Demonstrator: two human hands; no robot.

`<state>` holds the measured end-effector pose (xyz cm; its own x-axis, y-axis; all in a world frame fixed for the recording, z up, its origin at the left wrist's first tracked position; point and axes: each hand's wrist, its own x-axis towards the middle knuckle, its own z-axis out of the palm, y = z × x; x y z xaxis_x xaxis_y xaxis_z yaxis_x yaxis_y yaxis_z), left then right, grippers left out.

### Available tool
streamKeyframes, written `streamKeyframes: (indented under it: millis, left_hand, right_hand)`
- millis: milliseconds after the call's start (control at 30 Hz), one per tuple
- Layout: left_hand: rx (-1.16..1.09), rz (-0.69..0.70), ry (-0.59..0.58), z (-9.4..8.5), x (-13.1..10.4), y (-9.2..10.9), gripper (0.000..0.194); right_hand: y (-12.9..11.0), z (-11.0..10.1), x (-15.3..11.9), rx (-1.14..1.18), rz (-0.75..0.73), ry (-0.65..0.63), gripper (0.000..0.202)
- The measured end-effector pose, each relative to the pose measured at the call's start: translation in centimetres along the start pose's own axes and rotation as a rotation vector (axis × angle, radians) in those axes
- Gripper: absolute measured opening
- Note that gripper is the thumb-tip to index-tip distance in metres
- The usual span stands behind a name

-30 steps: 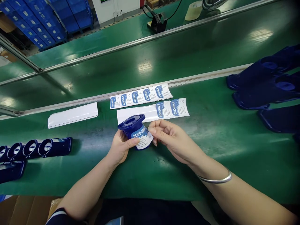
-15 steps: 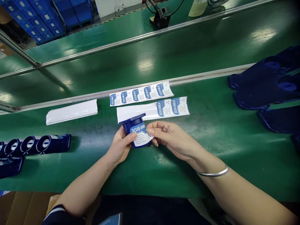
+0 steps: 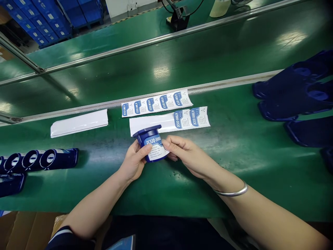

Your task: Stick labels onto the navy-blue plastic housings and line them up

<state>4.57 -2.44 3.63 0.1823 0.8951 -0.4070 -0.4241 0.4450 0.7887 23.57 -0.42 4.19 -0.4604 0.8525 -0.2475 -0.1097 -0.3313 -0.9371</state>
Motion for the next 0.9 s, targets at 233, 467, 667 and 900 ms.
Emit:
streamKeyframes:
  millis: [233, 467, 667, 900]
  left_hand:
    - [0.029, 0.08, 0.031, 0.6, 0.2, 0.4, 0.054]
    - [0.065, 0.177, 0.116, 0.8, 0.2, 0.0, 0.059]
    - [0.124, 0.191, 0.131, 0.3, 0.3, -0.9, 0.066]
    - [0.049, 0.139, -0.003, 0.9, -0.1, 0.1, 0.08]
  right_hand:
    - [0.0, 1.0, -1.0, -0.374, -0.306, 0.271, 0.042]
    - [-0.2, 1.6, -2.1, -0.644, -0.799, 0.26, 0.023]
    - [0.1, 1.3, -2.0, -0.76, -0.859, 0.298, 0.02]
    - [1.1, 0.8, -1.3, -0.214, -0.52, 0.365, 0.024]
